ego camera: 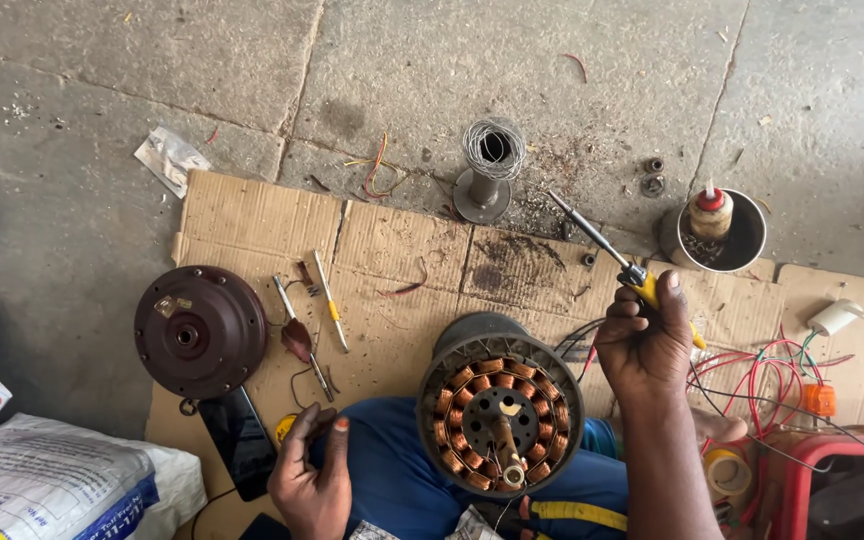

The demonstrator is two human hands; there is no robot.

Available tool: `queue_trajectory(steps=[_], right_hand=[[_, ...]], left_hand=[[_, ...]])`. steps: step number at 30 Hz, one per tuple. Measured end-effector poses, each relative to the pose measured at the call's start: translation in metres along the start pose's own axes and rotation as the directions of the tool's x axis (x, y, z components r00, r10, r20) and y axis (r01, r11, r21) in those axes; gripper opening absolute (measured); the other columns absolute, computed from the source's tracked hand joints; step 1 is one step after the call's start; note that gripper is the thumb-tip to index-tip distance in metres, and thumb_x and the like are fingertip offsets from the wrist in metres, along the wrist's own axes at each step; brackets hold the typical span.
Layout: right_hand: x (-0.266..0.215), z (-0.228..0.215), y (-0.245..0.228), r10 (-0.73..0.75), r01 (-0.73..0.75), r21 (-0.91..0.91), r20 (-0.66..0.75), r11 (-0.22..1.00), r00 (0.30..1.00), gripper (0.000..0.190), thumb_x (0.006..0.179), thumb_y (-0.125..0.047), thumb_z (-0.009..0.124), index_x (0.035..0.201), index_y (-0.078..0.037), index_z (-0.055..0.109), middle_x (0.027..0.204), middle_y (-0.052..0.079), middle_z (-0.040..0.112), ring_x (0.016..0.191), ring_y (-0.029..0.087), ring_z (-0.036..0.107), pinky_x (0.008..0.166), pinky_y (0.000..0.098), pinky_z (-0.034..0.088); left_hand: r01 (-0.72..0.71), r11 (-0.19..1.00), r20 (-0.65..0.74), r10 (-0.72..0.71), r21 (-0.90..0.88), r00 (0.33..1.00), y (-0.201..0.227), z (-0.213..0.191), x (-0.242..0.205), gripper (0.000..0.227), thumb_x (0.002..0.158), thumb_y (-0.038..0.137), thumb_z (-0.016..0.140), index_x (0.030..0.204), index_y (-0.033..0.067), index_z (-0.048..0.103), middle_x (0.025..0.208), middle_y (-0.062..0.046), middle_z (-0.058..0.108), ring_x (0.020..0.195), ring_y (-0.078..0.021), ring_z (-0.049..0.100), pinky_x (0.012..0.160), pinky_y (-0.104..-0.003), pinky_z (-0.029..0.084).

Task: The person winds wire around a fan stator and uses a screwdriver to push it into place before setting it aside. They then pick up a different stator to work on its coils and reach into a red bin to handle various small metal components.

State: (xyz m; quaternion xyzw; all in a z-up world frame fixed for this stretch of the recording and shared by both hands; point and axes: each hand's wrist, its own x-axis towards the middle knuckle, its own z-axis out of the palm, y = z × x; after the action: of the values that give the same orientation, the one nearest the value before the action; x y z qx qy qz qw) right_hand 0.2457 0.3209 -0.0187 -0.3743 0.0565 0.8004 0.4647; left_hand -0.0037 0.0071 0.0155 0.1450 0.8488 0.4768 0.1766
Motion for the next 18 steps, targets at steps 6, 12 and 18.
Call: queue_trajectory(steps=[6, 12, 18], right_hand=[[0.0012, -0.0002, 0.0002, -0.001, 0.001, -0.009, 0.006, 1.0, 1.0, 0.038, 0.1, -0.034, 0.078, 0.108, 0.002, 0.066, 0.084, 0.009, 0.066, 0.07, 0.009, 0.066, 0.055, 0.0121, 0.055], [0.0011, 0.0012, 0.0003, 0.004, -0.004, -0.01, 0.028, 1.0, 1.0, 0.04, 0.101, -0.034, 0.077, 0.11, 0.003, 0.066, 0.085, 0.009, 0.067, 0.07, 0.009, 0.066, 0.056, 0.0125, 0.055], [0.002, 0.001, 0.0006, 0.002, -0.002, 0.001, 0.02, 1.0, 1.0, 0.04, 0.1, -0.034, 0.077, 0.109, 0.003, 0.066, 0.085, 0.009, 0.066, 0.07, 0.01, 0.066, 0.056, 0.0124, 0.056]], left_hand=[[0.027, 0.999, 0.014, -0.027, 0.03, 1.0, -0.0012, -0.0014, 0.0004, 0.038, 0.088, 0.008, 0.077, 0.122, -0.0038, 0.067, 0.101, -0.013, 0.077, 0.097, -0.0187, 0.073, 0.085, -0.031, 0.06], [0.018, 0.999, 0.018, -0.018, 0.033, 1.0, 0.0006, -0.0018, 0.0015, 0.037, 0.088, 0.008, 0.077, 0.122, -0.0039, 0.067, 0.101, -0.014, 0.077, 0.097, -0.0187, 0.073, 0.084, -0.031, 0.06], [0.013, 0.999, 0.025, -0.014, 0.042, 1.0, 0.0016, -0.0023, 0.0017, 0.037, 0.088, 0.007, 0.077, 0.121, -0.0044, 0.067, 0.101, -0.014, 0.077, 0.097, -0.019, 0.074, 0.083, -0.031, 0.06]])
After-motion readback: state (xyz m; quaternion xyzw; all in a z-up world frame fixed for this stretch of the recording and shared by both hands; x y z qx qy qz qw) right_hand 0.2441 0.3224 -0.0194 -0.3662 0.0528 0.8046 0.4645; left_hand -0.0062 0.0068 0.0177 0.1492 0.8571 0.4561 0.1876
